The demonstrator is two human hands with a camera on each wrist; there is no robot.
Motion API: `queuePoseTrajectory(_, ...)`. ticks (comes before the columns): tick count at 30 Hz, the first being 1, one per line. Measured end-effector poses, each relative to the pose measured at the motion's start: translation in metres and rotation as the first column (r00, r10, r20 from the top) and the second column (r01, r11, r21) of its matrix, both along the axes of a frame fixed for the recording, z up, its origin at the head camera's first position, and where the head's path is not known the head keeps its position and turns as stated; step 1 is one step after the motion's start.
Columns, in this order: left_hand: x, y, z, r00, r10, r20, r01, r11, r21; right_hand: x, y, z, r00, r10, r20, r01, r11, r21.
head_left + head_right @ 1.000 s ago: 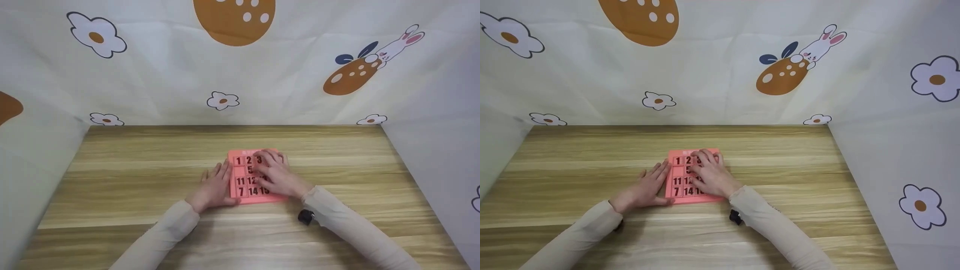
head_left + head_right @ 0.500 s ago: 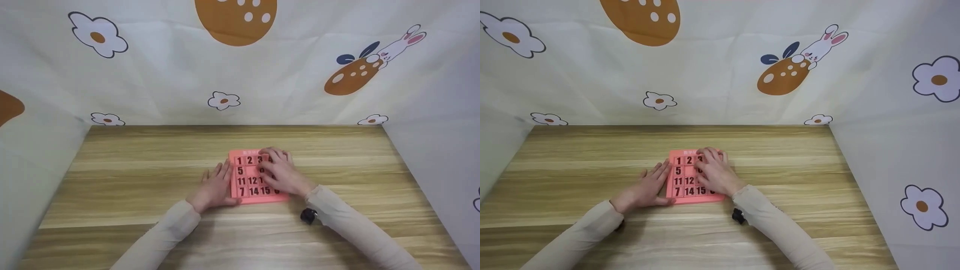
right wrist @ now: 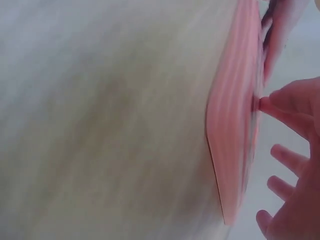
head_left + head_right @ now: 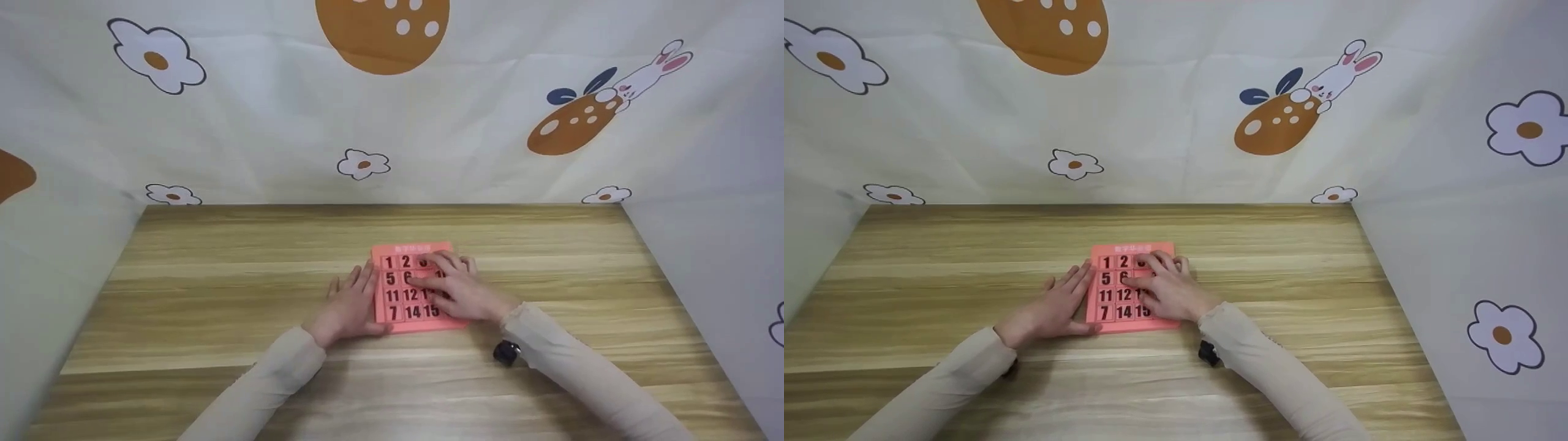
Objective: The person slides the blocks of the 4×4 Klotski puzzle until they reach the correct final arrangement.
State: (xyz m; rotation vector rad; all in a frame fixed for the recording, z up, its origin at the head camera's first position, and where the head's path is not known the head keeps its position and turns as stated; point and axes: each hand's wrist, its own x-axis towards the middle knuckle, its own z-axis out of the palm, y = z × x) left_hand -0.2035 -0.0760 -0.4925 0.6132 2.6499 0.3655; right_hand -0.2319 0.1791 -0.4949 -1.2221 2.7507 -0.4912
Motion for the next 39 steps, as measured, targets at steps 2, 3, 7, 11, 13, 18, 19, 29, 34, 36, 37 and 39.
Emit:
queuePoseTrajectory(2,0.0,0.0,0.0,1.0,0.002,0.007,-0.002,1.0,0.002,0.001,-0.002,0.0,1.0,0.011,0.0,-0.011,1.0,0.012)
queuePoseTrajectory(3,0.0,0.0,0.0,1.0,0.004,0.009,-0.004,1.0,0.003,0.001,-0.003,0.0,1.0,0.015,-0.002,-0.015,1.0,0.013)
queuePoseTrajectory(7,0.001,0.0,-0.001,1.0,0.009,0.007,-0.009,1.0,0.009,0.001,-0.002,0.001,1.0,0.018,-0.009,-0.018,1.0,-0.009)
queuePoseTrajectory(11,0.001,0.0,-0.001,1.0,0.004,-0.005,-0.004,1.0,0.017,0.002,0.005,0.001,1.0,0.019,-0.02,-0.021,0.998,-0.058)
queuePoseTrajectory(13,0.001,0.0,-0.001,1.0,0.003,-0.006,-0.003,1.0,0.016,0.003,0.009,0.001,1.0,0.023,-0.02,-0.025,0.995,-0.095)
queuePoseTrajectory(18,0.001,0.0,0.0,1.0,0.008,0.006,-0.009,1.0,0.016,0.006,0.02,0.0,0.999,0.044,-0.006,-0.044,0.985,-0.166)
queuePoseTrajectory(19,0.0,0.0,-0.001,1.0,0.01,0.008,-0.01,1.0,0.013,0.007,0.021,0.0,0.999,0.047,-0.003,-0.047,0.984,-0.171)
queuePoseTrajectory(29,0.0,0.001,-0.001,1.0,0.005,0.002,-0.005,1.0,-0.007,0.006,0.028,-0.003,0.997,0.072,0.002,-0.07,0.978,-0.199)
queuePoseTrajectory(34,0.001,0.001,-0.001,1.0,0.008,0.006,-0.007,1.0,-0.013,0.005,0.028,-0.003,0.997,0.08,-0.011,-0.081,0.978,-0.195)
queuePoseTrajectory(36,0.001,0.001,-0.001,1.0,0.009,0.005,-0.009,1.0,-0.01,0.005,0.027,-0.003,0.996,0.086,-0.009,-0.086,0.978,-0.19)
queuePoseTrajectory(37,0.0,0.001,-0.001,1.0,0.01,0.006,-0.01,1.0,-0.009,0.006,0.026,-0.004,0.996,0.091,-0.005,-0.091,0.978,-0.186)
queuePoseTrajectory(39,0.0,0.0,0.0,1.0,0.011,0.007,-0.011,1.0,-0.011,0.007,0.024,-0.003,0.995,0.105,0.001,-0.103,0.979,-0.177)
